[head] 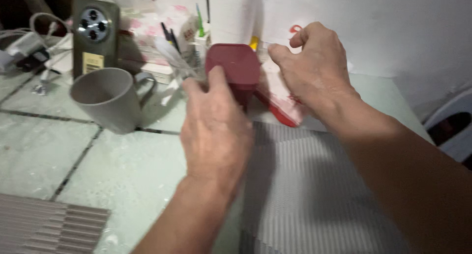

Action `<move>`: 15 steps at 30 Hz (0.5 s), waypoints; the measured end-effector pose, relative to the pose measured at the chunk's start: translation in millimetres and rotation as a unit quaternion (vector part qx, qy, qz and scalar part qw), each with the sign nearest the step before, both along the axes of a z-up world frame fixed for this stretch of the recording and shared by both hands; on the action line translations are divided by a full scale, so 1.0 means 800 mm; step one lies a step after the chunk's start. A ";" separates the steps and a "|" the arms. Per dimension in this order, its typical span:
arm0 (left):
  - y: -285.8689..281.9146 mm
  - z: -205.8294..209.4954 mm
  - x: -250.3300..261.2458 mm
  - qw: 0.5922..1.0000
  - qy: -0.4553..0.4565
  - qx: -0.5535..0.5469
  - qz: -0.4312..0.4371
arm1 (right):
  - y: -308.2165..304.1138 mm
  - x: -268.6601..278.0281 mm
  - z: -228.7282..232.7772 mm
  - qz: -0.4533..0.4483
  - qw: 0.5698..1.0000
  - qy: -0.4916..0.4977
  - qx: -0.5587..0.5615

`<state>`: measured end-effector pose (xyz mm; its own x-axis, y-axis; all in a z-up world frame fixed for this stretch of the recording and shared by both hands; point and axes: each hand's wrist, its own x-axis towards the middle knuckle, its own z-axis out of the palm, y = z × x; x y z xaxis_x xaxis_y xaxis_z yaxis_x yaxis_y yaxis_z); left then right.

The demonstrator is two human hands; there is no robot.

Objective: The person wipes placemats and the table surface with a pink cloth, then carries a mug to the sink area and arranges a container and a bag on the table. They then untangle a power cord, plug it into a power strip, and carry the strip toward a wall outlet.

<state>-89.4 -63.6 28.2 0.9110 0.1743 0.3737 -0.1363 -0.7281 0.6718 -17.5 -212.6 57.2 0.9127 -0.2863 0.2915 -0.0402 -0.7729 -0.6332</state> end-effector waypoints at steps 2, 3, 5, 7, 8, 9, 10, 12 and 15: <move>0.001 -0.002 0.001 1.000 0.019 -0.005 -0.008 | -0.013 -0.007 -0.005 -0.018 1.000 0.017 0.014; 0.000 -0.004 0.001 1.000 0.028 -0.007 -0.010 | -0.019 -0.010 -0.009 -0.021 1.000 -0.002 -0.009; 0.000 -0.003 0.002 1.000 0.026 -0.007 -0.016 | -0.028 -0.015 -0.014 -0.040 0.999 -0.018 -0.026; 0.002 -0.001 -0.001 1.000 0.003 0.006 -0.015 | -0.036 -0.024 -0.025 -0.075 0.997 -0.006 -0.015; 0.003 -0.001 -0.004 1.000 -0.015 0.018 -0.012 | -0.043 -0.027 -0.030 -0.082 0.996 -0.017 -0.023; 0.002 0.000 -0.007 0.999 -0.034 0.030 -0.010 | -0.050 -0.029 -0.035 -0.089 0.995 -0.027 -0.030; -0.001 0.000 -0.009 0.998 -0.048 0.042 0.002 | -0.059 -0.033 -0.041 -0.098 0.994 -0.038 -0.038; -0.012 0.006 -0.009 0.995 -0.078 0.065 0.023 | -0.070 -0.033 -0.053 -0.121 0.990 -0.069 -0.030; -0.044 0.009 -0.021 0.991 -0.124 0.024 -0.037 | -0.085 -0.028 -0.059 -0.151 0.982 -0.032 0.109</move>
<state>-106.5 -99.0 35.2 0.8001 0.0868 0.5935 -0.3472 -0.7399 0.5762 -40.0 -280.4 9.7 0.7583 -0.6031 0.2476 -0.2010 -0.5777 -0.7911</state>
